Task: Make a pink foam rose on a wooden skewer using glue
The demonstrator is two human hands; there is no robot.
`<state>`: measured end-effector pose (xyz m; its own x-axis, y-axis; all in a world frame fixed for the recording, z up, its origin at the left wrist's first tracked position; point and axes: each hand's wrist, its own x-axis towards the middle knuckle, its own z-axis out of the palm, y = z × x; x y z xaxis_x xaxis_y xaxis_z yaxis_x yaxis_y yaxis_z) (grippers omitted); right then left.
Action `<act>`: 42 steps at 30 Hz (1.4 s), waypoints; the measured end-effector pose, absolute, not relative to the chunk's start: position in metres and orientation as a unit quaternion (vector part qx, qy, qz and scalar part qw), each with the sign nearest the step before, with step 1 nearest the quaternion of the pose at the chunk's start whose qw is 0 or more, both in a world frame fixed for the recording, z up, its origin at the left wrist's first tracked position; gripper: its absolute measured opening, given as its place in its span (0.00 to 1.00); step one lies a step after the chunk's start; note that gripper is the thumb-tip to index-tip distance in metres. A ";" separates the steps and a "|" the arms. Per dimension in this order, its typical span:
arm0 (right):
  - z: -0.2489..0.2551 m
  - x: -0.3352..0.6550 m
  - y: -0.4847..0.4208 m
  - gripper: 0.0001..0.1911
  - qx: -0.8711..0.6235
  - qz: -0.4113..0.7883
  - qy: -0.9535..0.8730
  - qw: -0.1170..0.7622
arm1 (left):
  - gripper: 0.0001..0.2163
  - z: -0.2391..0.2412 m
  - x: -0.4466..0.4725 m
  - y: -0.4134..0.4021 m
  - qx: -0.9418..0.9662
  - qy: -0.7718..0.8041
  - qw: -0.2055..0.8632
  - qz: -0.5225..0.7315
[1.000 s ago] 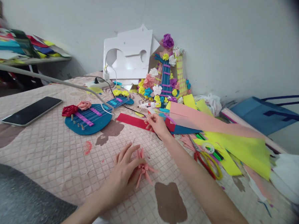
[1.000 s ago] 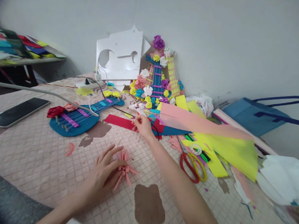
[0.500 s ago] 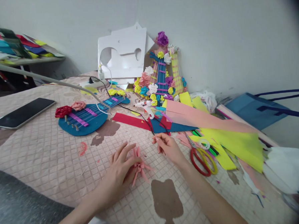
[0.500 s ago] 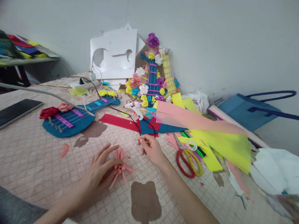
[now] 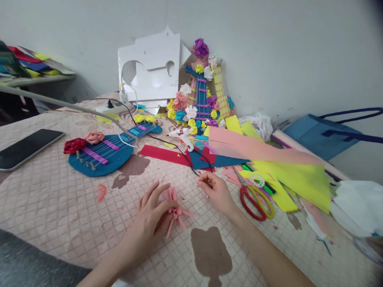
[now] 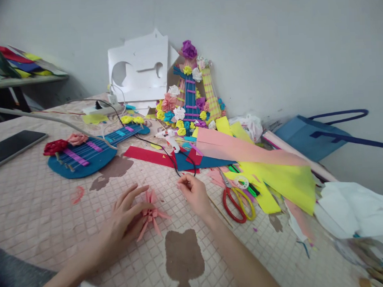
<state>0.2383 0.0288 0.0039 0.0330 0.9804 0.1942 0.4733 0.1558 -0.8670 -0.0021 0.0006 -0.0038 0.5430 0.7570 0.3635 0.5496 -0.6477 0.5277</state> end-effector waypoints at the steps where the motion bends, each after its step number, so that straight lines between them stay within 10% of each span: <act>1: 0.005 0.239 0.029 0.04 -0.580 0.285 -0.633 0.426 | 0.13 -0.004 -0.002 0.000 0.859 0.381 0.179 0.289; 42: 0.007 0.247 0.008 0.08 -0.624 0.199 -0.644 0.395 | 0.13 -0.006 -0.003 0.002 0.862 0.377 0.178 0.287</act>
